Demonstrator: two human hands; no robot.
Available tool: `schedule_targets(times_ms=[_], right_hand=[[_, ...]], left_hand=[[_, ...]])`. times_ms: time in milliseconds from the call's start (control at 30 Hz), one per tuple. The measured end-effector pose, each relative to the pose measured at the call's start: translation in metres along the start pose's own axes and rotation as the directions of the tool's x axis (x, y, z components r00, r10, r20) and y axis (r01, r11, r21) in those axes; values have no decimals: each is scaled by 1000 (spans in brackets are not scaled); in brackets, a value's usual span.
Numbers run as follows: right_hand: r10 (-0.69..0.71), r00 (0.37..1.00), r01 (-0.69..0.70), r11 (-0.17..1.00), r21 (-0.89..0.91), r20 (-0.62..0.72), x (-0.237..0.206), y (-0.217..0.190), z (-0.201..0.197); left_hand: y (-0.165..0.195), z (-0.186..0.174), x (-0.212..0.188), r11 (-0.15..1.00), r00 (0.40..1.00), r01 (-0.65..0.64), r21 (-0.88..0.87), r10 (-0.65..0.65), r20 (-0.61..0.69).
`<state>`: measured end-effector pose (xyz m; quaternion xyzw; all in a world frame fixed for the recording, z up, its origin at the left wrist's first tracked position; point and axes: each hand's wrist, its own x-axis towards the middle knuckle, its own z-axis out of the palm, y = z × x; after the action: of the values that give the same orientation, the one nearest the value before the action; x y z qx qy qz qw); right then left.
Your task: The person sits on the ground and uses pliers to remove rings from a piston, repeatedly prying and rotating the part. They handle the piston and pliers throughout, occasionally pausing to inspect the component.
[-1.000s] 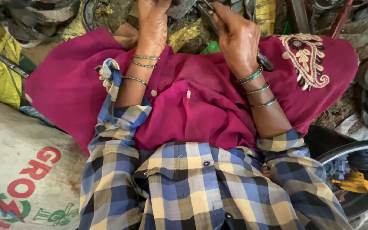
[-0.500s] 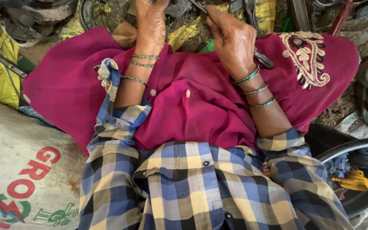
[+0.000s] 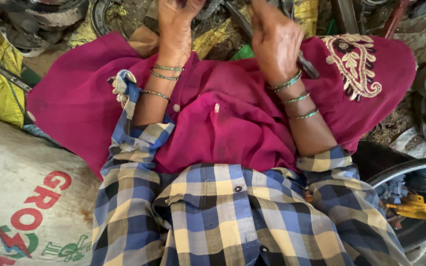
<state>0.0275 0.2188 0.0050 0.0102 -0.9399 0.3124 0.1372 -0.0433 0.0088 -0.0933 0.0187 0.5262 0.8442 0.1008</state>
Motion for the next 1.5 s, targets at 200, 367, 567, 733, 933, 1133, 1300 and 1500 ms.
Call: schedule_targets(times_ms=[200,367,567,733,933,1133,1300,1500], right_hand=[[-6,1000,6,1000,5,-29,4,9,0],[73,997,-73,993,97,5,6,9,-3],[-39,999,40,965,258,-9,6,16,-5],[119,993,-114,901,418,14,6,20,2],[-60,995,92,890,446,-85,10,12,-3],[-129,992,126,971,204,-1,5,7,-6],[-178,973,174,984,36,146,-1,19,9],[-159,980,151,986,78,119,-7,38,26]], left_hand=[[0,12,-4,1000,1000,6,-12,-6,3],[5,10,0,998,1000,6,-59,-4,26],[12,17,-3,997,996,78,-11,-78,39],[19,20,-7,997,989,71,39,-75,124],[11,18,-5,968,947,238,75,-248,204],[3,15,-3,972,952,225,67,-234,199],[4,16,-6,967,951,247,61,-254,175],[18,24,-6,963,937,269,7,-264,231]])
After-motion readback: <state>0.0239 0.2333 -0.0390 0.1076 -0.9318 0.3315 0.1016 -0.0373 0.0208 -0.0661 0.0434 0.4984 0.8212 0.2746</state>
